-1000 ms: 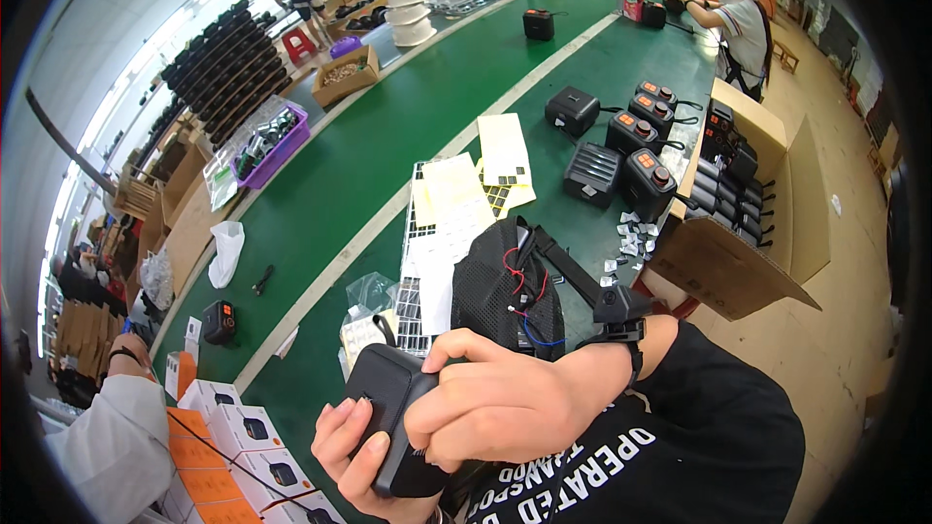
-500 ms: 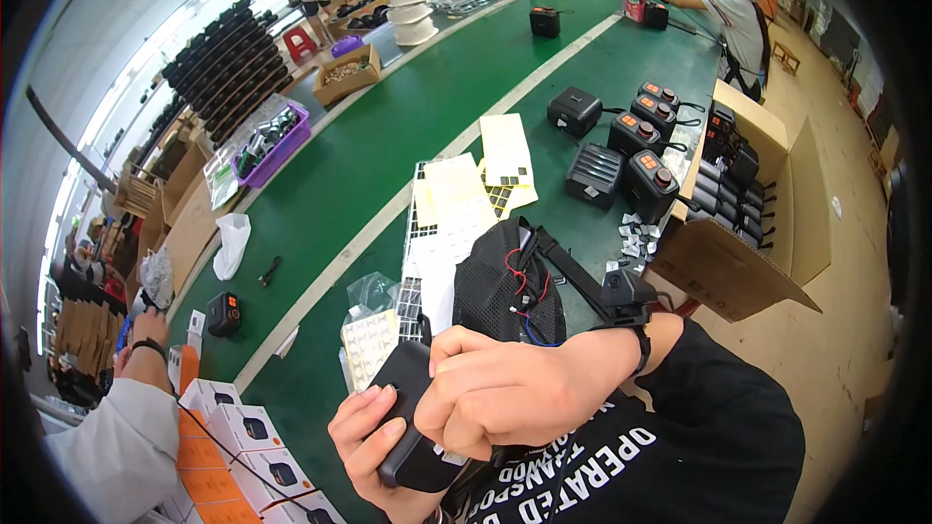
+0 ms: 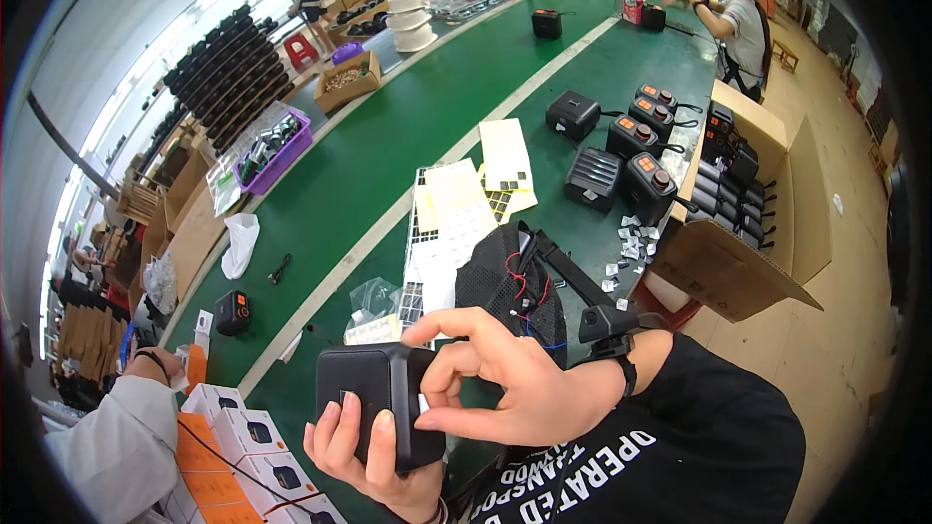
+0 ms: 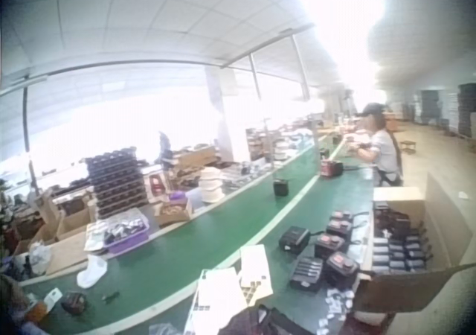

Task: Inspecting and applying labels to portable speakers on an assembly line.

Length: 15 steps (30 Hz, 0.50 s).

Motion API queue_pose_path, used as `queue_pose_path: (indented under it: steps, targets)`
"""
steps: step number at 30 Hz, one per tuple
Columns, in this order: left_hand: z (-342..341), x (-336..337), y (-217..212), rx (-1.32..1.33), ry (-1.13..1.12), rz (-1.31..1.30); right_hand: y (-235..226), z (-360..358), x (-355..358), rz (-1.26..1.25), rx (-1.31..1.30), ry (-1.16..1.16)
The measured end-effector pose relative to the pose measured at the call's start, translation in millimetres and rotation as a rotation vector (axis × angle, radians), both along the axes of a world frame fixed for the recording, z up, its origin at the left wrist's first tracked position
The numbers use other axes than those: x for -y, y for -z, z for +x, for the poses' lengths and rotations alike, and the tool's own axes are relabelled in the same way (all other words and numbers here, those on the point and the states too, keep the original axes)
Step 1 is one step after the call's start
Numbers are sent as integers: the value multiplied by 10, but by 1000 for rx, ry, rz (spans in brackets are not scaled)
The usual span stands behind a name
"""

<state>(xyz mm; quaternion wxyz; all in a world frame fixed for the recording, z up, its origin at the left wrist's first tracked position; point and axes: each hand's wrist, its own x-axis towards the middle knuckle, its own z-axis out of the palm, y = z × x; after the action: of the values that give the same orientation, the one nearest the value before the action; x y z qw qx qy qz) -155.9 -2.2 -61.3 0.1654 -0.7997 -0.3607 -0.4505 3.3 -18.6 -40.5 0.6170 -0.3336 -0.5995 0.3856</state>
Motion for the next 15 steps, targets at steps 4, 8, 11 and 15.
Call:
queue_pose_path:
  steps: [4, 8, 11, 15]
  targets:
    - [-16, 17, -1, 3, 2, -7, 35, 4, 2, -42, -118, -140]
    - [-20, 31, -21, 4, 13, -2, 4, 102, -47, -109, -171, -279]
    - [-6, 38, -29, 60, 60, -80, -55, 199, -99, -246, -210, -398]
    - [-21, 64, -51, 24, 58, -145, -76, 266, -161, -389, -243, -513]
